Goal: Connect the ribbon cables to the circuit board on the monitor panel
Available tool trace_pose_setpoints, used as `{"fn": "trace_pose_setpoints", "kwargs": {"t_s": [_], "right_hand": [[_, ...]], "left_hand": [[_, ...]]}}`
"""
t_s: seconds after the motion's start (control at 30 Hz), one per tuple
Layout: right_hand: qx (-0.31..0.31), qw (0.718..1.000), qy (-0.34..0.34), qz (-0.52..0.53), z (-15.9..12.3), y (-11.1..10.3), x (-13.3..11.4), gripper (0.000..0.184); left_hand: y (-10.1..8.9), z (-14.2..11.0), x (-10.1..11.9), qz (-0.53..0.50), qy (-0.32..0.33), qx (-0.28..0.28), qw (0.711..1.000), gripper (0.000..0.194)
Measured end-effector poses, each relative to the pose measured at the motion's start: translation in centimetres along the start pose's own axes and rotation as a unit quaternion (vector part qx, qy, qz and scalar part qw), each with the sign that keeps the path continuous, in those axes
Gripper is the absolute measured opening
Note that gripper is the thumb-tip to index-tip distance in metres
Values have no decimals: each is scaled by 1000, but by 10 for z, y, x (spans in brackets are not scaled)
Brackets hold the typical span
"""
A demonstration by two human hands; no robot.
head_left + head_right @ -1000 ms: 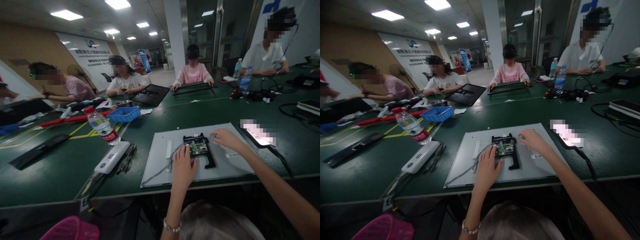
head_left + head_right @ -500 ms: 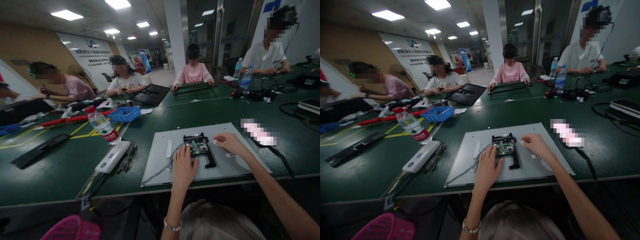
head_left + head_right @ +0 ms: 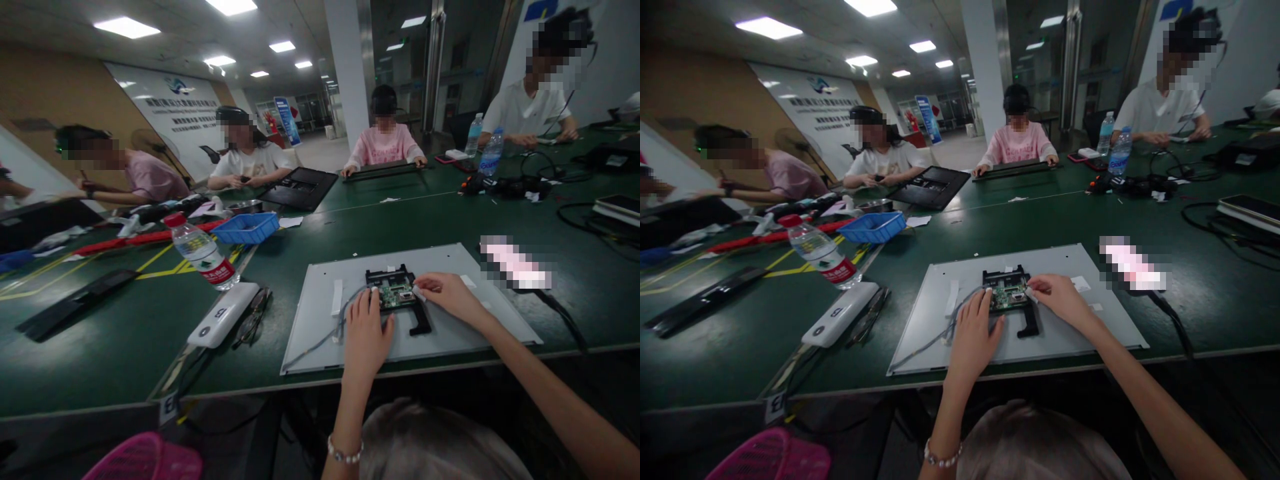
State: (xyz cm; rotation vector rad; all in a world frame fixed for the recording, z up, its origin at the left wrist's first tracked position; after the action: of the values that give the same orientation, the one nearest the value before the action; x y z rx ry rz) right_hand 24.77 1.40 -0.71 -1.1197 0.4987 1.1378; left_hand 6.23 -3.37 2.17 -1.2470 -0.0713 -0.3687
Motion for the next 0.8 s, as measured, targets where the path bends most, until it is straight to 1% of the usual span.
{"fn": "trace_pose_setpoints", "kwargs": {"t_s": [0.17, 0.37, 0.47, 0.53, 0.6, 0.67, 0.73, 0.8], "right_hand": [[17, 999, -15, -31, -3, -2, -3, 19], [17, 997, -26, -76, -5, -5, -10, 19], [15, 995, -30, -97, -6, -7, -13, 20], [12, 993, -32, -109, -7, -8, -15, 20], [9, 992, -40, -123, -7, -10, -17, 20], [7, 989, -48, -137, -7, -11, -19, 21], [6, 988, -51, -144, -8, -12, -20, 22], [6, 987, -53, -150, -8, -12, -20, 22]], "left_hand": [[-1, 0, -1, 0, 1, 8, 1000, 51], [-1, -1, -2, -18, -5, 13, 1000, 51], [-6, -2, -1, -44, -5, 22, 999, 47], [-14, 0, -4, -74, -9, 26, 997, 43], [-26, 5, -12, -106, -20, 28, 994, 38], [-40, 15, -27, -125, -30, 27, 991, 36], [-52, 30, -48, -120, -47, 25, 991, 37], [-54, 47, -71, -102, -61, -3, 993, 40]]}}
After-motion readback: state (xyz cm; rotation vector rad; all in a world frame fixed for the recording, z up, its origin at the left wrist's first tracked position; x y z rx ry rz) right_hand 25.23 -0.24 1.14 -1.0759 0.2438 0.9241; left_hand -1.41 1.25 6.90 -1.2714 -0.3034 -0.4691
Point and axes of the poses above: each hand's wrist, its own z-axis towards the middle knuckle, its own y-axis out of the palm, x = y × z, the point moved 9 cm from there along z, towards the middle knuckle, and after that the axes turned 12 degrees about -y, right-handed, at the moved point
